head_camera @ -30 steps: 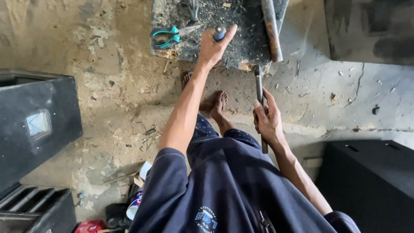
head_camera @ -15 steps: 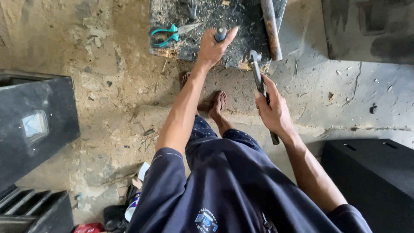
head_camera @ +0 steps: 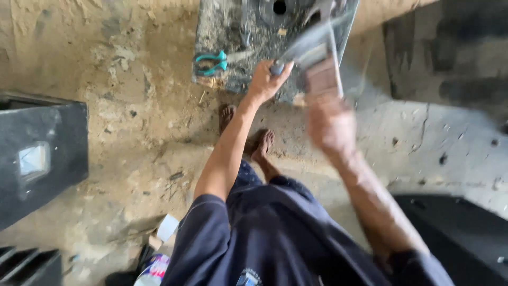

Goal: A person uses a hammer, punch, and pliers to secure metal components onto a wooden workpiece in a workshop setting.

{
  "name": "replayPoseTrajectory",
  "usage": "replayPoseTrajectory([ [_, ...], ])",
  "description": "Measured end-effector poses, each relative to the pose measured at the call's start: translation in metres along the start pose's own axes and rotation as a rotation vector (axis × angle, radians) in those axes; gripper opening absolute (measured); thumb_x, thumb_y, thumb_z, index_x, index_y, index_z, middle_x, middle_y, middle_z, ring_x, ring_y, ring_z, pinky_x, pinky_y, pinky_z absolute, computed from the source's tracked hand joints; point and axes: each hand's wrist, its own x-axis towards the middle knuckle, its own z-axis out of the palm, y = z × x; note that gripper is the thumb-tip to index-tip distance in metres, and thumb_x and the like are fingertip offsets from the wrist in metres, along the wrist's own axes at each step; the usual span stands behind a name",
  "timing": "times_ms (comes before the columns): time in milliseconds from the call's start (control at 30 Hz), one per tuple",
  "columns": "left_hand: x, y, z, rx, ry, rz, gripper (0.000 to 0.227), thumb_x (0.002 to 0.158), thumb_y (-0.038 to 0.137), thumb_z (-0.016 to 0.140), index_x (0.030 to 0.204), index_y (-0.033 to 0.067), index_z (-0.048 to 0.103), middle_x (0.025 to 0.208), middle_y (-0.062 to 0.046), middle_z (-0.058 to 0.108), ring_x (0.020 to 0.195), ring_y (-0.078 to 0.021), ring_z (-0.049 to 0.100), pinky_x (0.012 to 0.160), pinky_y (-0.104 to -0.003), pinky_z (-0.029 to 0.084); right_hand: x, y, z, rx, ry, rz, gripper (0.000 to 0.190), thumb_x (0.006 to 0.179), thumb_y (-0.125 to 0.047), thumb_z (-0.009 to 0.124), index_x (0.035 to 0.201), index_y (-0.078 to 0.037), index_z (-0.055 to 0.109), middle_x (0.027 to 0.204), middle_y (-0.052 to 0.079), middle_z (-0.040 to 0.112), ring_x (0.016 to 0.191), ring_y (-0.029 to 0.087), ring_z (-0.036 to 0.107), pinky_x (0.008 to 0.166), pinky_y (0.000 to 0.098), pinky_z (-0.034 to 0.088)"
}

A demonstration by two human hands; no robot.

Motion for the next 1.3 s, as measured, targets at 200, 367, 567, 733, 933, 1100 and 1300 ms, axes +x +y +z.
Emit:
replayPoseTrajectory([
  [200,-0.001,0.036,-0.012,-0.089,0.053,-0.094,0.045,0.091,0.033,0.069,0.058,0.0106,0.049,0.048,-0.006,0.045,0.045,-0.0158,0.041,0.051,-0.036,0.036,0.012,0.006,0.001,-0.102,-0.181,0.086,0.06,0.097,-0.016,0.06,0.155,-0.027,0.052,0.139,0.006,0.064,0.096,0.039,0.071,0.078,0.0565,0.057],
  [367,0.007,0.025,0.001,-0.107,0.078,-0.064,0.051,0.09,0.035,0.071,0.052,0.0167,0.042,0.042,0.001,0.043,0.041,-0.009,0.038,0.045,-0.028,0.033,-0.001,0.029,0.02,-0.109,-0.245,0.195,0.059,0.102,-0.019,0.056,0.159,-0.029,0.044,0.114,0.017,0.067,0.09,0.046,0.069,0.074,0.0619,0.053],
  [567,-0.01,0.029,0.008,-0.056,0.106,-0.09,0.048,0.092,0.038,0.067,0.056,0.0131,0.046,0.05,-0.002,0.046,0.046,-0.014,0.041,0.049,-0.034,0.033,0.009,0.012,-0.019,-0.071,0.019,0.16,0.056,0.106,-0.008,0.06,0.16,-0.006,0.046,0.145,0.028,0.06,0.128,0.043,0.06,0.106,0.0522,0.05],
  [733,0.003,-0.024,0.006,0.123,0.059,0.095,0.036,0.086,0.032,0.071,0.075,-0.0012,0.065,0.068,-0.028,0.062,0.07,-0.0463,0.067,0.065,-0.049,0.053,-0.007,0.016,0.022,-0.135,-0.253,0.145,0.063,0.102,-0.025,0.056,0.163,-0.028,0.039,0.126,0.022,0.071,0.093,0.048,0.069,0.077,0.0598,0.054],
  [933,0.008,0.022,-0.004,-0.01,0.07,-0.005,0.044,0.091,0.033,0.07,0.057,0.0138,0.049,0.048,-0.002,0.052,0.047,-0.0124,0.053,0.048,-0.029,0.04,-0.012,0.011,0.003,-0.268,-0.128,0.078,0.059,0.098,-0.015,0.061,0.156,-0.022,0.054,0.097,0.021,0.075,0.079,0.043,0.073,0.068,0.0561,0.054],
  [1100,-0.008,0.007,-0.001,0.09,0.043,-0.089,0.04,0.082,0.038,0.07,0.068,0.0022,0.058,0.057,-0.02,0.053,0.056,-0.034,0.061,0.054,-0.044,0.044,-0.001,0.005,0.022,-0.13,-0.123,0.164,0.062,0.097,-0.015,0.059,0.157,-0.026,0.048,0.12,0.012,0.068,0.092,0.043,0.071,0.077,0.0589,0.053],
  [1300,-0.003,0.009,-0.006,-0.018,-0.113,0.011,0.034,0.102,0.041,0.059,0.08,0.0156,0.061,0.057,0.004,0.055,0.041,-0.0063,0.045,0.039,-0.022,0.037,0.04,-0.033,-0.006,0.123,-0.123,0.607,0.028,0.114,-0.024,0.052,0.137,-0.009,0.046,0.125,0.011,0.057,0.063,0.013,0.06,0.054,0.0307,0.052],
])
